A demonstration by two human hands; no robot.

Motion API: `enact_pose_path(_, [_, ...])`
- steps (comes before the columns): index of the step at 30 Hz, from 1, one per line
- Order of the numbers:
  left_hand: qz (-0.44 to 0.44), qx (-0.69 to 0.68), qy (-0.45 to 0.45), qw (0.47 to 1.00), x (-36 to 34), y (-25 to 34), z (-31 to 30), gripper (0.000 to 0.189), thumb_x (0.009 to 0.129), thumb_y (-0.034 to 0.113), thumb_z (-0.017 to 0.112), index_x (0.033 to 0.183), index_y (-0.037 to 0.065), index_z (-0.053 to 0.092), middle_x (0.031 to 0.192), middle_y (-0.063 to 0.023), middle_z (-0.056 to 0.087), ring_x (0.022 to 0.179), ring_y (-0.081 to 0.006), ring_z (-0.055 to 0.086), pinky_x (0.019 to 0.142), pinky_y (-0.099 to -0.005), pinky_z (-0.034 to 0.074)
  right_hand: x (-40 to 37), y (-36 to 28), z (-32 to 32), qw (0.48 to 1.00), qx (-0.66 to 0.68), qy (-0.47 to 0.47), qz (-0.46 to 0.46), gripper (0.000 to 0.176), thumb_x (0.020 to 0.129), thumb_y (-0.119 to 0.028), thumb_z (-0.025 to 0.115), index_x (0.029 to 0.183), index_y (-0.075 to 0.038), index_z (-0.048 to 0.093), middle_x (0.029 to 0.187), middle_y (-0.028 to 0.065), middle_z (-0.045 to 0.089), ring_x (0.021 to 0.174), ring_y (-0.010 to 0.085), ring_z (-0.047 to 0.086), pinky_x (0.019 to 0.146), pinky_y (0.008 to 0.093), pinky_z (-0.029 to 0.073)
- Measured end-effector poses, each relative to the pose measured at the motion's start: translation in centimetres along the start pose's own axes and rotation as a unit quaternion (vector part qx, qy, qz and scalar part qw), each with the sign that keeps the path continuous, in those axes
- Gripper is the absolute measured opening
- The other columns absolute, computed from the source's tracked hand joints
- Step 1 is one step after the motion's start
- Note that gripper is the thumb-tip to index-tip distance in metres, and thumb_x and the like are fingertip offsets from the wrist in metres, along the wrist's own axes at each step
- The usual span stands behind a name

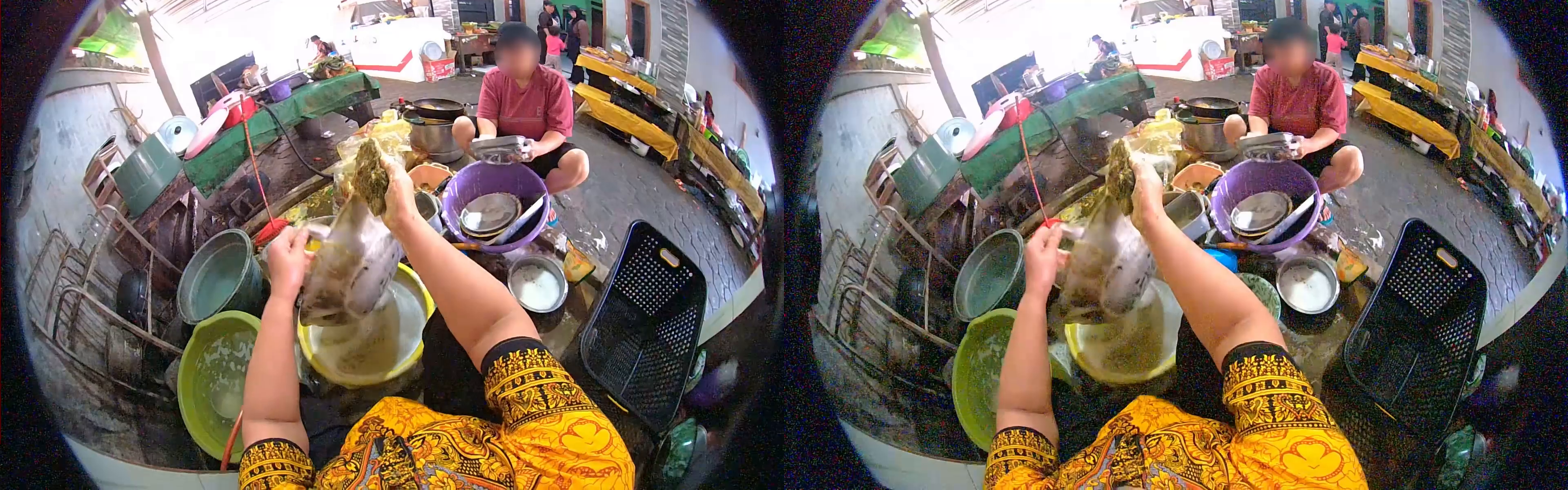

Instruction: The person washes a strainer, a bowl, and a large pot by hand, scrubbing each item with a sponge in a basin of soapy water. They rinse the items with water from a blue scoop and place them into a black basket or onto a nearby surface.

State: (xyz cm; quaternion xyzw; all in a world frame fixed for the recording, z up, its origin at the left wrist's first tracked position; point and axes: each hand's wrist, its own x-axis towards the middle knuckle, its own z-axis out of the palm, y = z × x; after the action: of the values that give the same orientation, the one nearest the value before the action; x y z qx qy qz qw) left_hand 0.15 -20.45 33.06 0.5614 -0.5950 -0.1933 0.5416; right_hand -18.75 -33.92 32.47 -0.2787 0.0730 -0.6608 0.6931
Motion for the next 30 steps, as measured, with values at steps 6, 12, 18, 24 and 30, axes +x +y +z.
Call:
enact_pose_path(6, [-0.016, -0.076, 0.055, 0.995, 2.3, -2.1, -2.3, 0.021, 0.092, 0.023, 0.054, 0.091, 0.002, 0.056, 0.076, -0.0051, 0.06, 0.054, -0.0159, 0.063, 0.043, -0.0265, 0.048, -2.1, 1.0, 1.0, 0.921, -0.37, 0.045, -0.114, 0.041, 0.08, -0.027, 0.061, 0.107, 0.003, 0.056, 0.101, 0.0126, 0.061, 0.094, 0.0215, 0.056, 0.087, 0.0311, 0.041])
enact_pose_path(12, [-0.083, -0.178, 0.078, 0.977, 2.0, -3.5, -4.1, 0.016, 0.093, 0.021, 0.052, 0.089, 0.006, 0.056, 0.076, -0.0016, 0.058, 0.051, -0.0123, 0.059, 0.039, -0.0231, 0.045, -5.8, 6.1, 1.1, 0.644, -0.69, -0.115, -0.31, 0.043, 0.072, -0.023, 0.068, 0.113, -0.013, 0.058, 0.118, 0.0145, 0.052, 0.101, 0.0368, 0.051, 0.086, 0.0418, 0.045])
enact_pose_path(18, [-0.106, -0.154, 0.097, 0.977, 1.4, -4.9, -6.2, 0.02, 0.094, 0.023, 0.05, 0.1, 0.007, 0.061, 0.086, -0.0006, 0.059, 0.075, -0.0068, 0.057, 0.058, -0.0218, 0.047, -12.3, 10.5, 4.1, 0.472, -0.774, -0.25, -0.34, 0.046, 0.076, -0.034, 0.063, 0.118, -0.016, 0.054, 0.118, 0.0106, 0.051, 0.101, 0.0326, 0.051, 0.077, 0.0434, 0.047])
enact_pose_path(24, [-0.102, -0.23, 0.077, 0.965, 0.8, -5.2, -7.1, 0.021, 0.096, 0.022, 0.049, 0.103, 0.005, 0.059, 0.079, 0.0037, 0.057, 0.06, -0.0017, 0.046, 0.05, -0.0188, 0.038, -7.6, 10.8, 6.9, 0.497, -0.786, -0.167, -0.326, 0.046, 0.076, -0.034, 0.062, 0.118, -0.017, 0.054, 0.118, 0.0128, 0.051, 0.101, 0.0348, 0.052, 0.076, 0.0457, 0.047])
enact_pose_path(30, [-0.111, -0.2, 0.119, 0.966, 0.9, -7.6, -7.6, 0.021, 0.095, 0.024, 0.05, 0.101, 0.007, 0.061, 0.069, 0.0074, 0.05, 0.049, -0.0006, 0.029, 0.044, -0.0184, 0.025, -9.9, 12.2, 7.2, 0.465, -0.79, -0.214, -0.337, 0.047, 0.075, -0.026, 0.059, 0.121, -0.017, 0.051, 0.107, 0.0093, 0.051, 0.091, 0.0311, 0.054, 0.061, 0.0436, 0.048])
